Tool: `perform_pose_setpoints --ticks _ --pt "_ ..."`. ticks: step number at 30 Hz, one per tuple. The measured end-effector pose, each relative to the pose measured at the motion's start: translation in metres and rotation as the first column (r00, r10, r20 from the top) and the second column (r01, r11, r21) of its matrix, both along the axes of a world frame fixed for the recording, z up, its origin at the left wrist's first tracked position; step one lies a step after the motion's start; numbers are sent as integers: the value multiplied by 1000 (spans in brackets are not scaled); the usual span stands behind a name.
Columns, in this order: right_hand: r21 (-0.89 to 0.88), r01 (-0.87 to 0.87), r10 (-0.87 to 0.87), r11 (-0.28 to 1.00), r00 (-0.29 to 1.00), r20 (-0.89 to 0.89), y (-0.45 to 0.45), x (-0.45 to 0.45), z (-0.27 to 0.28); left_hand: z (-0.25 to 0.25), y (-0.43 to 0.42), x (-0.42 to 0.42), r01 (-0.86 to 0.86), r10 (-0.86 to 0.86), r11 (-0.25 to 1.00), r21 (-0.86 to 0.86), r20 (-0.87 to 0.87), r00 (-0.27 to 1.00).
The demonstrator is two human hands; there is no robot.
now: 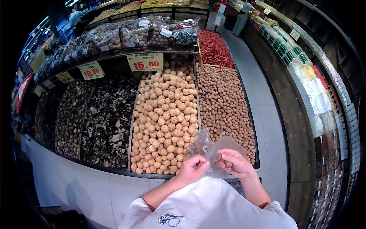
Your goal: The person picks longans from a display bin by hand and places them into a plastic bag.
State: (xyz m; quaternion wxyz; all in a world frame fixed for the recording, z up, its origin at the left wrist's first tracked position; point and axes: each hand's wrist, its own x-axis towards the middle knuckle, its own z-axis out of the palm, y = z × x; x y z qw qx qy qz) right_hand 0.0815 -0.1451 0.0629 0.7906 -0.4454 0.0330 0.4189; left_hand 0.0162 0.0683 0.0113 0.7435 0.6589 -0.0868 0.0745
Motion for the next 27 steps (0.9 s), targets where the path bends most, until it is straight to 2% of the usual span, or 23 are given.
perform_pose_setpoints --ticks 1,3,6,8,9,11,12,14,15,17,21,23,24,26,27 --pt "-51 71 -75 996 995 -67 2 -2 -13 1 0 -2 5 -5 1000 -3 5 1000" --pt "-9 70 -71 998 993 -93 -1 -2 -41 -1 0 -4 4 -4 1000 0 10 1000" --pt "-56 79 -85 995 990 -112 3 -7 -48 -1 2 -8 30 -30 999 12 -12 999" --pt "-239 87 -90 967 996 -1 6 -11 -47 0 3 -11 53 -52 998 18 -39 998" --pt "-240 87 -90 967 996 -3 8 -12 -44 1 3 -12 61 -59 998 24 -45 997" --pt "-449 -12 118 893 971 209 13 -13 -35 3 2 -12 70 -68 997 29 -53 996" --pt "-451 -11 117 893 971 208 14 -11 -34 4 2 -12 67 -66 997 37 -36 997" --pt "-647 -93 361 756 885 294 18 -8 -32 3 1 -12 64 -64 997 44 -18 998" --pt "-648 -94 362 756 885 293 19 -7 -33 1 -1 -13 54 -53 998 42 -18 998" --pt "-740 -66 523 669 749 407 21 -8 -35 -1 -1 -17 39 -39 999 37 -24 999" --pt "-802 -120 647 585 665 372 23 -4 -13 0 -3 -18 1 -1 1000 4 -34 999" --pt "-781 -170 705 601 573 418 18 -2 -5 1 -4 -18 -33 33 999 -11 -12 999" --pt "-780 -172 704 602 575 417 13 -2 -3 3 -4 -19 -49 49 999 -17 -13 999" --pt "-671 -210 662 711 520 539 -5 1 2 3 -4 -19 -64 64 998 -21 -15 998" --pt "-670 -210 662 712 521 539 -12 3 17 1 -4 -19 -79 79 997 -24 -10 997"
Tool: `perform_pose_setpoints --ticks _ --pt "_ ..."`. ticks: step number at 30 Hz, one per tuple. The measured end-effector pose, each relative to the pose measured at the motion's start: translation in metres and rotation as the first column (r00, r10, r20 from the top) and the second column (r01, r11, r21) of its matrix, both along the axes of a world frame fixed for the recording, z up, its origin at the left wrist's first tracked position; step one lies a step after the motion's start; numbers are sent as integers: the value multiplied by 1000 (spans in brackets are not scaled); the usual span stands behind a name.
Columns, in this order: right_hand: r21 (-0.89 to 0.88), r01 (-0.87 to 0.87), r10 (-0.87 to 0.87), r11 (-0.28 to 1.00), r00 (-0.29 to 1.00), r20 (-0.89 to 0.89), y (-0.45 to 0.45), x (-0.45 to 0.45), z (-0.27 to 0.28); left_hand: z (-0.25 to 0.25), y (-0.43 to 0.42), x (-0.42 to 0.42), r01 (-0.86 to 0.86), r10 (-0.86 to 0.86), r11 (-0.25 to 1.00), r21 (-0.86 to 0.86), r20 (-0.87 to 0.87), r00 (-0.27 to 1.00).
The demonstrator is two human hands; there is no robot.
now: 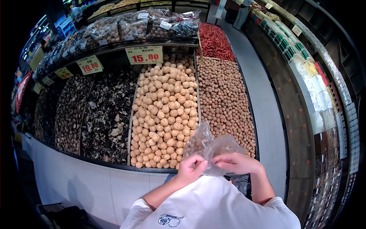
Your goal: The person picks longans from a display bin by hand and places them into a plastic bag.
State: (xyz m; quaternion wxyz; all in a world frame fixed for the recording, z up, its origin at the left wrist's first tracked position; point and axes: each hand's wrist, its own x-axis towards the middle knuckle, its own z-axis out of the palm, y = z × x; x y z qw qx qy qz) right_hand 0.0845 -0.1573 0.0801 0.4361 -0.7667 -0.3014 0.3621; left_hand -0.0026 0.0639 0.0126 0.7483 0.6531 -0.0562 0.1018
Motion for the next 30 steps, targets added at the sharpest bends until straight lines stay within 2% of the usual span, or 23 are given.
perform_pose_setpoints --ticks 2,3,5,6,8,9,11,12,14,15,17,18,20,21,23,24,27,30 --pt "114 -43 66 993 975 -212 -18 10 37 -3 -1 -1 -11 11 1000 1 -1 1000" --pt "118 -37 62 992 974 -216 -30 17 42 -3 -2 -2 -17 17 1000 -4 -17 1000" --pt "407 141 4 902 942 -335 -55 30 48 -7 -3 -3 -12 12 1000 -3 -33 999" --pt "442 256 -97 860 931 -351 -63 38 48 -10 -4 -4 -27 27 1000 -6 -52 998" --pt "378 543 -450 750 837 -311 -67 51 42 -12 -5 -5 -38 38 999 -4 -71 997" --pt "381 548 -453 745 834 -314 -68 59 30 -13 -6 -5 -50 50 999 3 -65 997" --pt "229 786 -802 575 596 -32 -69 81 -4 -12 -7 -6 -57 58 998 15 -57 997" --pt "233 787 -804 570 593 -36 -70 89 -17 -11 -8 -7 -63 62 998 -6 -85 994" --pt "74 763 -707 642 552 443 -70 106 -42 -11 -10 -7 -69 66 997 -24 -112 991" --pt "76 763 -709 642 552 439 -68 114 -53 -12 -11 -8 -77 74 997 -21 -124 989" --pt "-56 727 -585 684 593 553 -61 135 -73 -8 -13 -7 -86 84 996 -9 -135 987" --pt "-51 726 -589 685 594 548 -59 148 -86 -4 -14 -7 -85 81 996 -23 -151 985" --pt "-99 675 -398 731 539 743 -52 174 -109 1 -15 -6 -85 80 996 -25 -165 983" --pt "-92 674 -403 733 539 740 -44 186 -110 2 -16 -7 -92 87 996 -23 -161 983" --pt "-285 670 -309 686 622 720 -26 210 -113 3 -19 -7 -101 98 995 -14 -156 983" --pt "-281 668 -312 689 623 717 -20 218 -113 4 -21 -7 -109 103 994 -28 -174 979" --pt "-419 645 -248 639 689 681 -3 237 -110 5 -27 -7 -141 133 990 -26 -193 972" --pt "-430 603 -161 671 686 710 3 246 -119 7 -33 -5 -182 175 983 -14 -202 964"
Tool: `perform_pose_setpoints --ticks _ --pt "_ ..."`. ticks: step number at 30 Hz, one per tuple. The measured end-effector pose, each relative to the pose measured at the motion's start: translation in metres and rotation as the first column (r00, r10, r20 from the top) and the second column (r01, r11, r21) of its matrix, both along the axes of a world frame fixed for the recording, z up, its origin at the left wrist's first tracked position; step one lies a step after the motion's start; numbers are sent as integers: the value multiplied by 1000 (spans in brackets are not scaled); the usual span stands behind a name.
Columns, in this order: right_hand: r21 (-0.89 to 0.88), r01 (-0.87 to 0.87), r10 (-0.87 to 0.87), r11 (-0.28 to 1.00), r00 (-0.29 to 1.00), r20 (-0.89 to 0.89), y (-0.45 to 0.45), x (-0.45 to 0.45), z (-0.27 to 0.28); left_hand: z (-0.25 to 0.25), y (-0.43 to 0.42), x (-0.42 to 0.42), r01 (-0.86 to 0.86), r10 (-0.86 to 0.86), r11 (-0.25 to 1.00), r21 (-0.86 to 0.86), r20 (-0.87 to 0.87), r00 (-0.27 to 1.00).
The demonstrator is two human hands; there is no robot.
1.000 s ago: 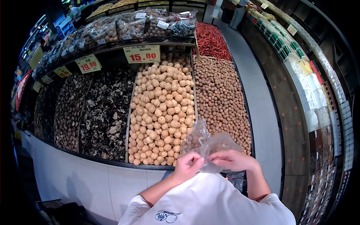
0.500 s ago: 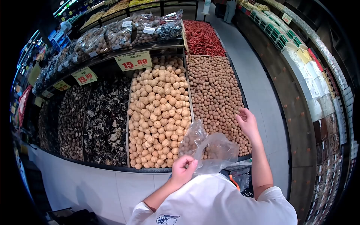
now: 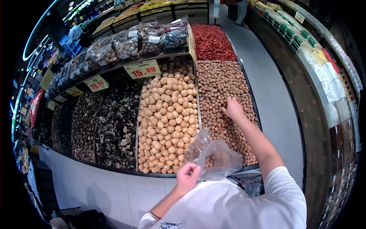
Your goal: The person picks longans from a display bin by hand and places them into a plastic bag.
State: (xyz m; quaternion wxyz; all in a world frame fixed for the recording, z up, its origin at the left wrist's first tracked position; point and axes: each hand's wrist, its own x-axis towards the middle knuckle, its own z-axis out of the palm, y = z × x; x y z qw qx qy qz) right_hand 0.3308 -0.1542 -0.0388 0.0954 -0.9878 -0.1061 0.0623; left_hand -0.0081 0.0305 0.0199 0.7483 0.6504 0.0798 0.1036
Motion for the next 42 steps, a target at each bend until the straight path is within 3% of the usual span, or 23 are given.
perform_pose_setpoints --ticks 8,11,13,15,21,26,28,35,38,41,42 --pt "-18 -49 49 999 999 7 12 10 -25 -2 -10 4 -37 37 999 37 -12 999" --pt "29 -53 52 998 998 27 15 15 -39 -1 -16 8 -48 48 999 -2 1 999" --pt "49 -56 55 997 998 25 16 18 -46 -2 -19 11 -51 47 996 77 56 997" --pt "99 14 -9 995 999 -48 17 19 -41 -1 -24 11 -71 67 993 93 41 997" --pt "175 -29 44 984 996 -82 13 17 -25 -5 -29 8 -128 129 990 64 -20 991" --pt "222 -58 71 973 996 -51 7 27 -46 -4 -35 11 -131 134 986 102 -25 991" --pt "191 -153 158 970 987 -14 4 28 -52 -5 -38 12 -127 131 985 121 -30 991" --pt "122 -246 251 962 967 -35 -2 22 -40 -9 -45 16 -131 142 965 229 -33 989" --pt "174 -292 293 941 956 21 -10 28 -55 -6 -46 17 -127 139 968 216 -42 989" --pt "403 -359 254 842 922 291 -30 22 -47 -3 -47 17 -155 165 964 218 -32 986" --pt "407 -359 251 840 922 294 -39 16 -31 -2 -46 16 -154 165 960 233 -29 986"
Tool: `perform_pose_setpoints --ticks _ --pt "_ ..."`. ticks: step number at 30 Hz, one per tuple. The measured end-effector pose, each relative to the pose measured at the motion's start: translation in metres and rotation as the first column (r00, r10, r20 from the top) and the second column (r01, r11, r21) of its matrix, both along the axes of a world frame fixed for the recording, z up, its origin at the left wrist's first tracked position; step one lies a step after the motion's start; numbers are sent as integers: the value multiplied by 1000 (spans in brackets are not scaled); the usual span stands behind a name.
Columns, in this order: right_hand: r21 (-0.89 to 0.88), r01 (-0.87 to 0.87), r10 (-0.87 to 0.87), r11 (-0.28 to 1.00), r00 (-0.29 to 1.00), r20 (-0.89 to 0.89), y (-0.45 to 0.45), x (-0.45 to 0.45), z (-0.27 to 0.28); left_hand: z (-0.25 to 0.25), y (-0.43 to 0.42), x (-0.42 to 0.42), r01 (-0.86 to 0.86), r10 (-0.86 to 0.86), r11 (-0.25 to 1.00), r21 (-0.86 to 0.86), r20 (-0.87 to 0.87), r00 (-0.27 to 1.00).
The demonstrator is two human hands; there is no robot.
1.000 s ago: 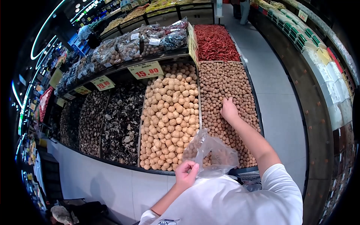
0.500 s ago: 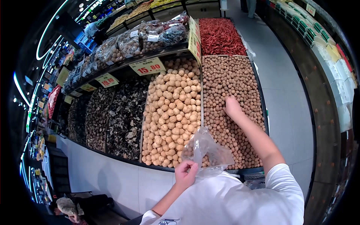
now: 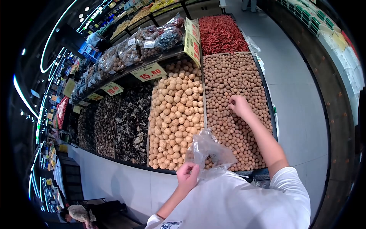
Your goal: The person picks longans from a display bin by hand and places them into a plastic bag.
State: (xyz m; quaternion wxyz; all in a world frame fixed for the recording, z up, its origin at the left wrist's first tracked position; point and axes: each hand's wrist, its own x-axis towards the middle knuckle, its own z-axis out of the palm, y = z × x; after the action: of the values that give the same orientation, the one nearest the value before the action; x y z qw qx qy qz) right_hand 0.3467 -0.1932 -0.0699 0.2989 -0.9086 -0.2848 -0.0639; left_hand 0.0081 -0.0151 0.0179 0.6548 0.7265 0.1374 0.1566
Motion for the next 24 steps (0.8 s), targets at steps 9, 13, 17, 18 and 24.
perform_pose_setpoints --ticks 9,13,17,18,24 --pt "587 791 669 173 343 -659 -95 -87 -3 2 -7 -6 -21 20 999 -30 -8 1000" --pt "522 828 742 205 217 -635 -110 -131 -10 3 -9 -4 -10 10 1000 1 -41 999" --pt "624 767 809 147 270 -522 -107 -158 48 2 -11 -1 -12 12 1000 -20 16 1000" --pt "700 708 844 92 317 -432 -105 -164 67 3 -11 -1 -13 14 1000 -18 16 1000" --pt "851 40 825 523 227 -518 -77 -189 143 5 -8 -8 -20 17 999 28 120 993"
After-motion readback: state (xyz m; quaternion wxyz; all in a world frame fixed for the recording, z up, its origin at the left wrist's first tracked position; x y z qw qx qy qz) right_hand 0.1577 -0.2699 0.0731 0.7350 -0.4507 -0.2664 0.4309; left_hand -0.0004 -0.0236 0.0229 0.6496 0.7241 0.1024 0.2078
